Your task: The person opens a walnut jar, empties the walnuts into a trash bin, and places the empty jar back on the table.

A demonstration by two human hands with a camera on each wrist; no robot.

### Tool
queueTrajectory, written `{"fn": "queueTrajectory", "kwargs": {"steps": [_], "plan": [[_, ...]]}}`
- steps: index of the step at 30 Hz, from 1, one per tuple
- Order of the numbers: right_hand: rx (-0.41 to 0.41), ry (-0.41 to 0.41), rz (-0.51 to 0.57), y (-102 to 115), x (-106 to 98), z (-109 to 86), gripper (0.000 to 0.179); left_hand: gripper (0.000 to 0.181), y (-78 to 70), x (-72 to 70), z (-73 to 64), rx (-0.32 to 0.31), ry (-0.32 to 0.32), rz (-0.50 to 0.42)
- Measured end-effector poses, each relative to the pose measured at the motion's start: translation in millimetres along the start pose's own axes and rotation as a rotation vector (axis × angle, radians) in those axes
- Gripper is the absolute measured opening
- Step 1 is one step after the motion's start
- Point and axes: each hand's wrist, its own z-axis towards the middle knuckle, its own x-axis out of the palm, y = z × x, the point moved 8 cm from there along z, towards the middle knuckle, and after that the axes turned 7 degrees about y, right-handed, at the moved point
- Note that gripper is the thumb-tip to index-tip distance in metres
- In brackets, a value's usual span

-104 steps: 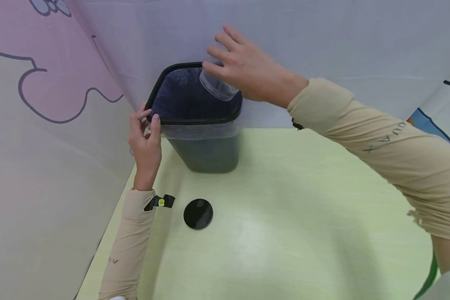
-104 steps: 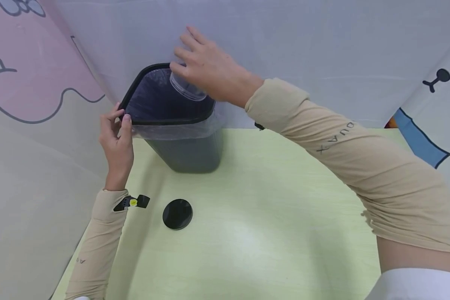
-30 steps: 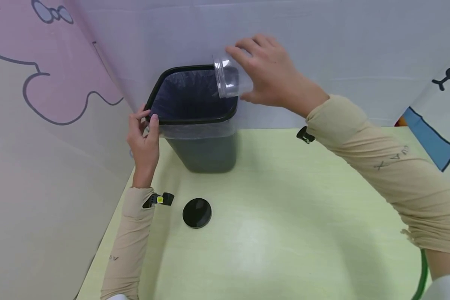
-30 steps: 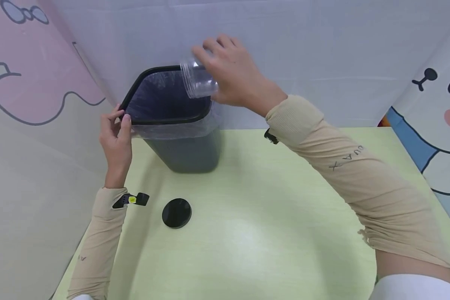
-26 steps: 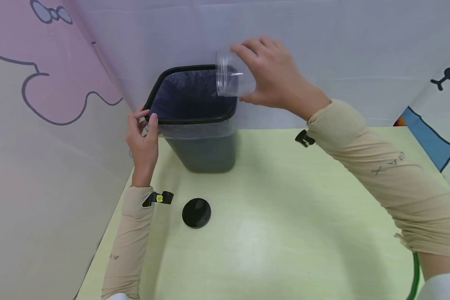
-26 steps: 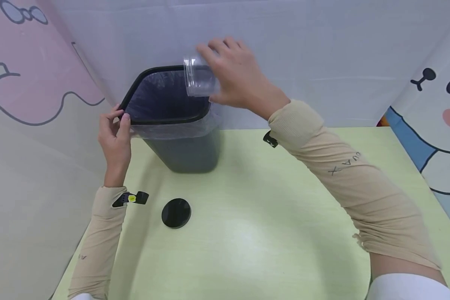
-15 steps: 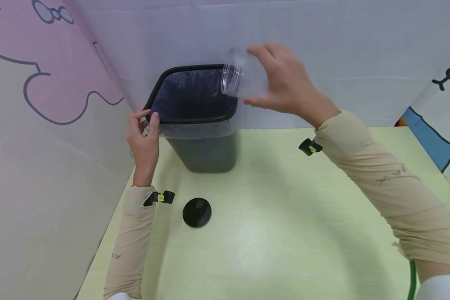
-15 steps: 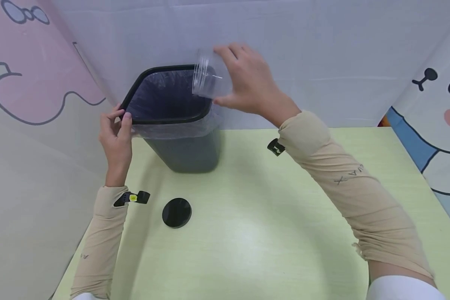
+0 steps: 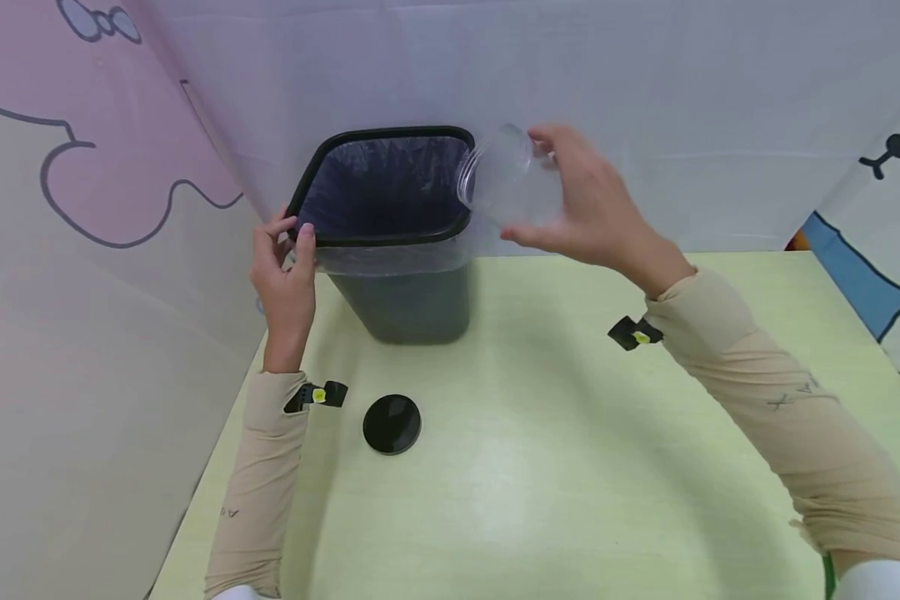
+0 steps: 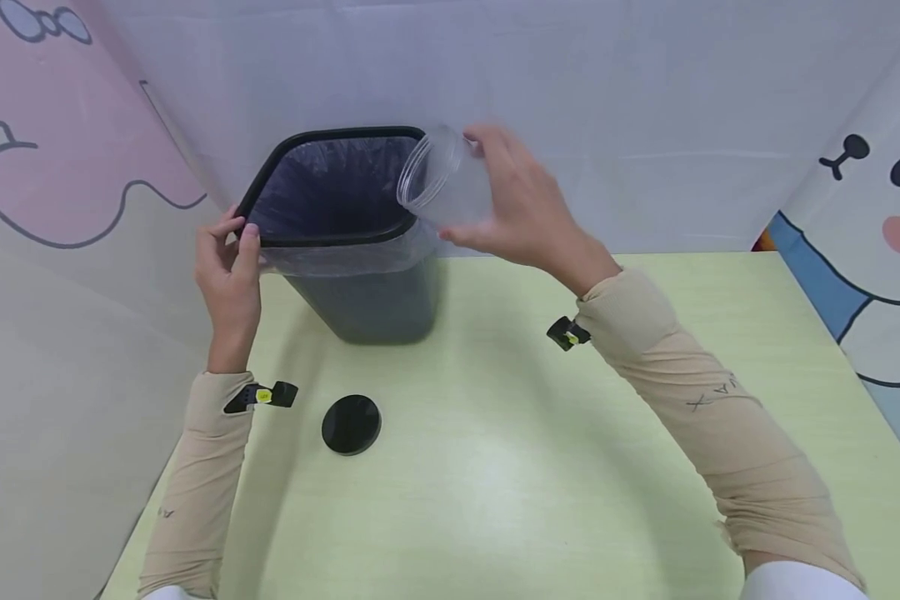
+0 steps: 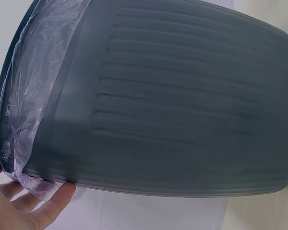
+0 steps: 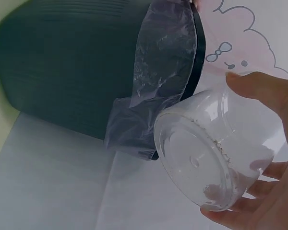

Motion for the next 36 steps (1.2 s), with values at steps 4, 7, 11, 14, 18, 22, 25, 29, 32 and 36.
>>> {"fn": "queueTrajectory", "kwargs": {"steps": [4,7,11,14,18,22,25,29,32,36], "plan": [[-0.003,-0.006,0.025,-2.0,3.2,-8.9,0.092,0.033,-2.1,-0.6,-0.5,0.002,0.002,-0.003],[-0.004,-0.017,0.037,-3.1,5.3,-14.6,0.092,0.033,-3.5,-1.3,-0.9,0.004,0.001,-0.005],[0.006,-0.027,0.069,-6.2,8.7,-20.8,0.091,0.033,-3.9,-2.4,-0.9,0.005,-0.002,-0.001],[0.014,-0.034,0.106,-9.9,11.2,-24.6,0.090,0.032,-3.4,-2.5,-0.7,0.007,-0.003,0.003],[0.013,-0.051,0.152,-14.2,14.0,-28.6,0.090,0.033,-3.6,-1.4,-0.5,0.012,0.004,0.006],[0.014,-0.061,0.181,-17.0,16.9,-32.9,0.089,0.033,-3.5,-0.3,-0.6,0.008,0.010,0.006],[0.018,-0.063,0.186,-19.0,19.7,-37.1,0.090,0.033,-2.6,0.1,-0.6,0.007,0.011,0.006],[0.021,-0.066,0.195,-21.9,24.4,-43.2,0.089,0.032,-1.1,0.1,-0.4,0.009,0.011,-0.003],[0.019,-0.065,0.218,-23.3,28.9,-48.6,0.089,0.031,0.5,-0.3,-0.4,0.006,0.009,-0.009],[0.020,-0.058,0.247,-23.5,34.9,-56.7,0.089,0.033,1.4,-0.3,0.0,0.000,0.012,-0.008]]}}
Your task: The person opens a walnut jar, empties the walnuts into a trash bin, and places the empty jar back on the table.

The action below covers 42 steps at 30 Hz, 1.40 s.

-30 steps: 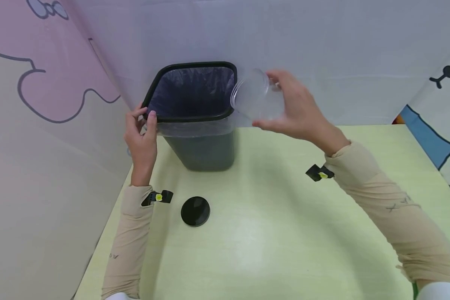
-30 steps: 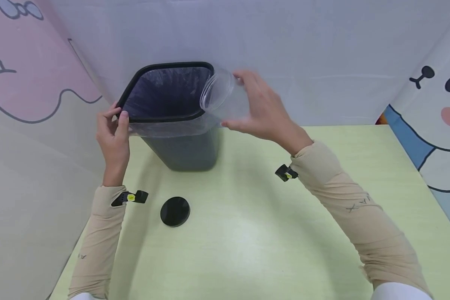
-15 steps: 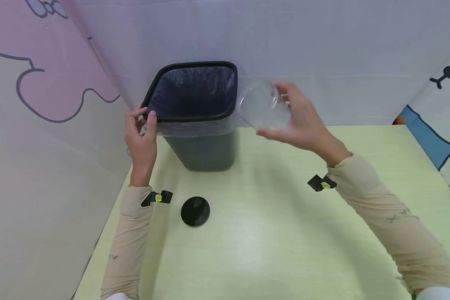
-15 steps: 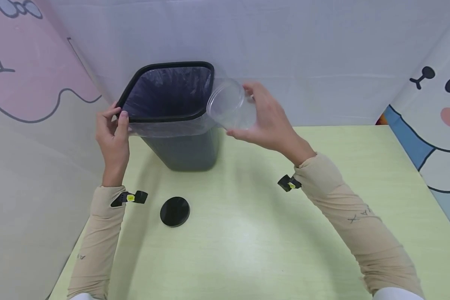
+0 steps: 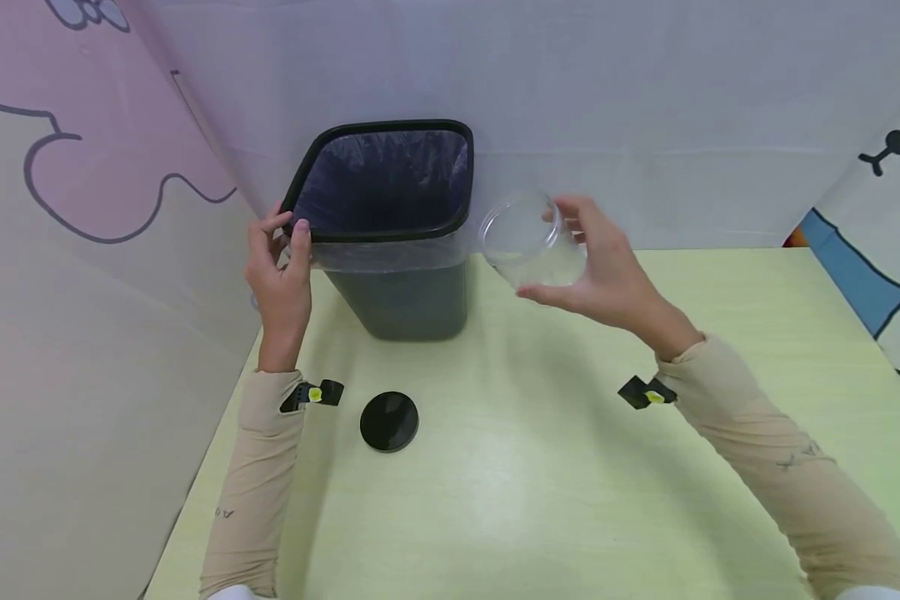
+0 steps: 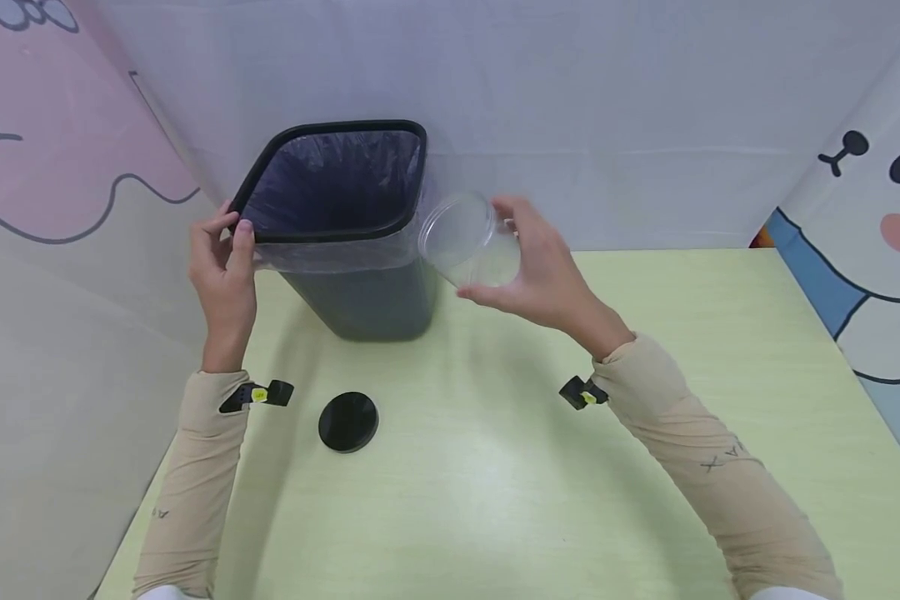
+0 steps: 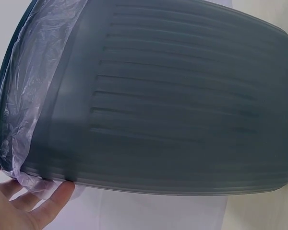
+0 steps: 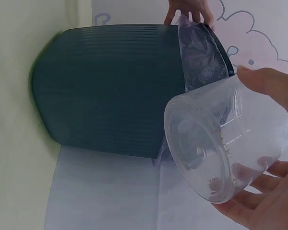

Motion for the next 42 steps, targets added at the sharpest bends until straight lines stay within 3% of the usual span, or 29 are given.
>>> {"fn": "queueTrajectory", "kwargs": {"steps": [13,25,34,42], "plan": [[0.003,0.033,0.024,-4.3,9.1,-18.7,0.087,0.034,-28.5,1.0,-8.4,-0.025,0.007,0.012],[0.006,0.094,0.085,-6.7,21.1,-39.3,0.085,0.033,-27.9,-2.5,-9.0,-0.032,0.000,0.011],[-0.034,0.132,0.143,22.0,20.0,-50.8,0.081,0.030,-30.0,-0.3,-8.0,-0.024,0.001,0.005],[-0.016,0.165,0.173,20.7,27.6,-60.9,0.082,0.031,-29.6,1.1,-8.0,-0.022,0.002,0.008]]}}
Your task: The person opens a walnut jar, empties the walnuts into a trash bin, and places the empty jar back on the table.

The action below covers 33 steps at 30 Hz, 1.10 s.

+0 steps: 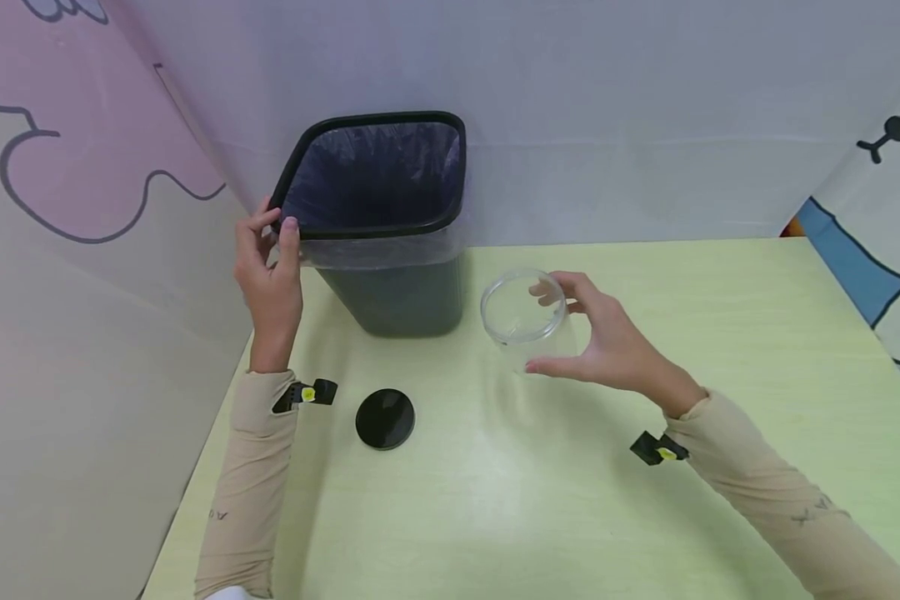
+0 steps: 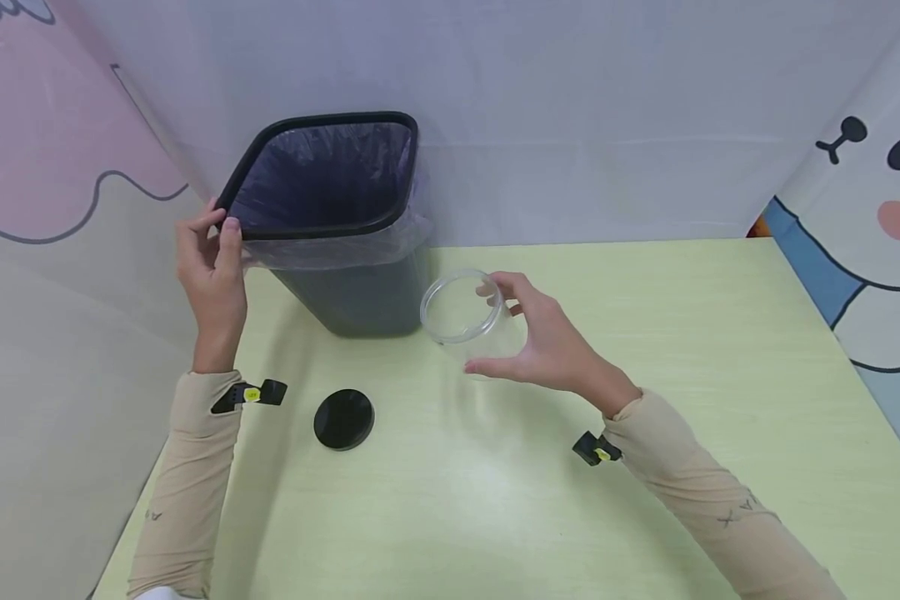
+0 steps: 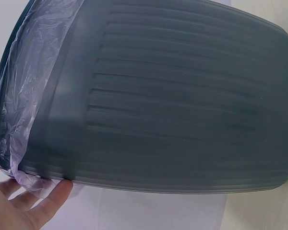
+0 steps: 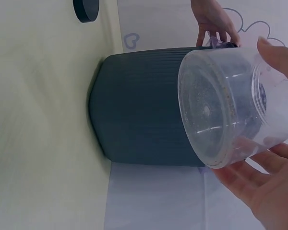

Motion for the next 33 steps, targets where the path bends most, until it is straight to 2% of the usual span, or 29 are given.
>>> {"fn": "queueTrajectory", "kwargs": {"steps": [14,23,33], "plan": [[0.006,0.036,0.076,-4.6,15.5,-17.7,0.080,0.029,1.8,0.3,0.5,0.017,-0.009,-0.027],[0.048,0.108,0.132,-14.0,26.7,-28.3,0.079,0.029,1.5,-0.2,-1.5,0.000,-0.003,-0.021],[0.112,0.203,0.122,-19.4,39.9,-39.6,0.081,0.029,1.2,-0.5,-1.5,0.007,0.001,-0.025]]}}
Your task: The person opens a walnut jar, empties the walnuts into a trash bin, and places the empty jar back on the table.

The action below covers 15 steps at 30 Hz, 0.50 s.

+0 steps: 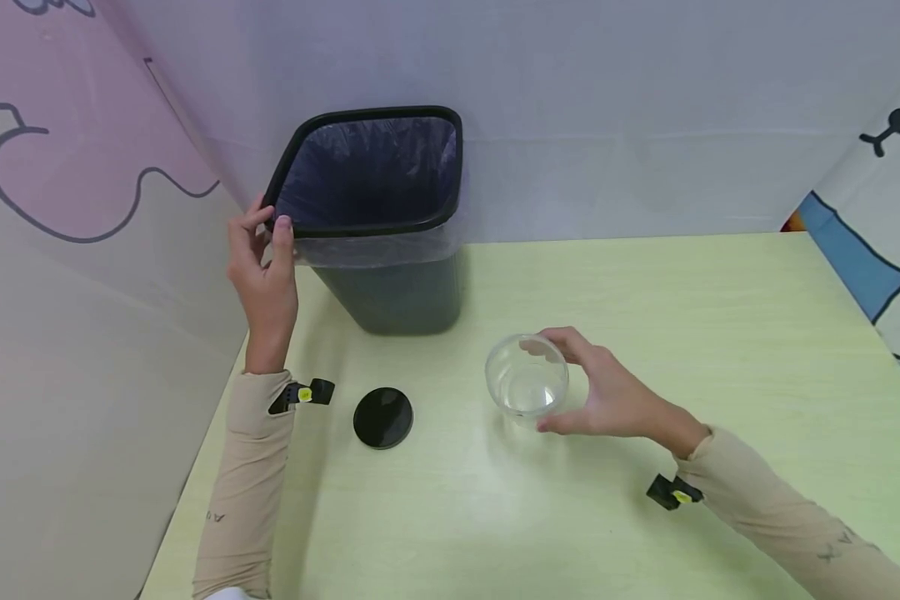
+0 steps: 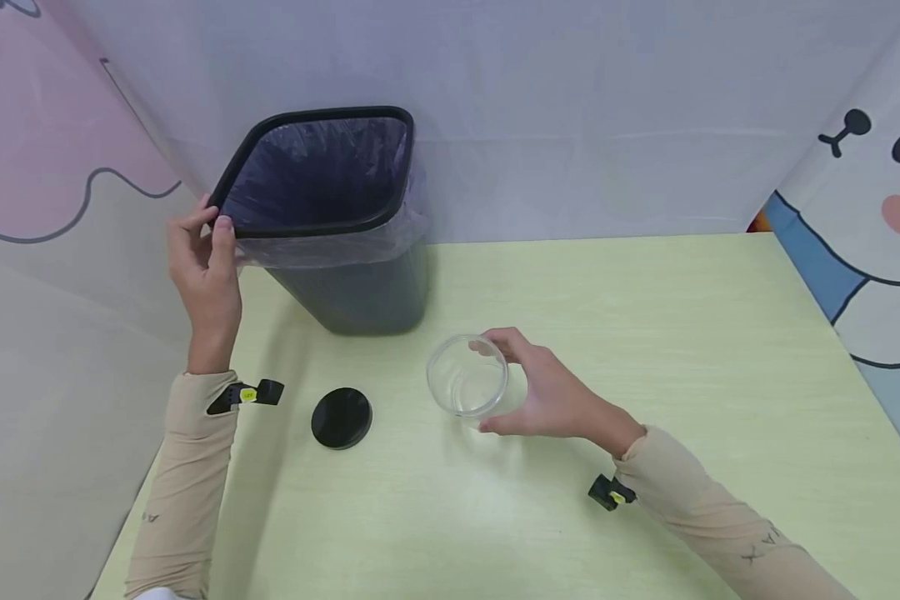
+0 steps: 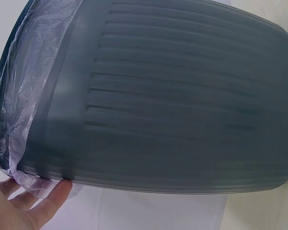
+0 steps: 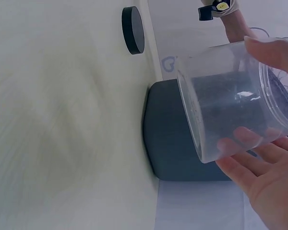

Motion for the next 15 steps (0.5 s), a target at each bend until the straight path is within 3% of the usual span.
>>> {"fn": "queueTrajectory", "kwargs": {"steps": [15], "plan": [[0.041,0.078,0.064,-13.9,21.6,-12.6,0.079,0.029,3.0,-0.3,1.3,0.035,-0.003,-0.040]]}}
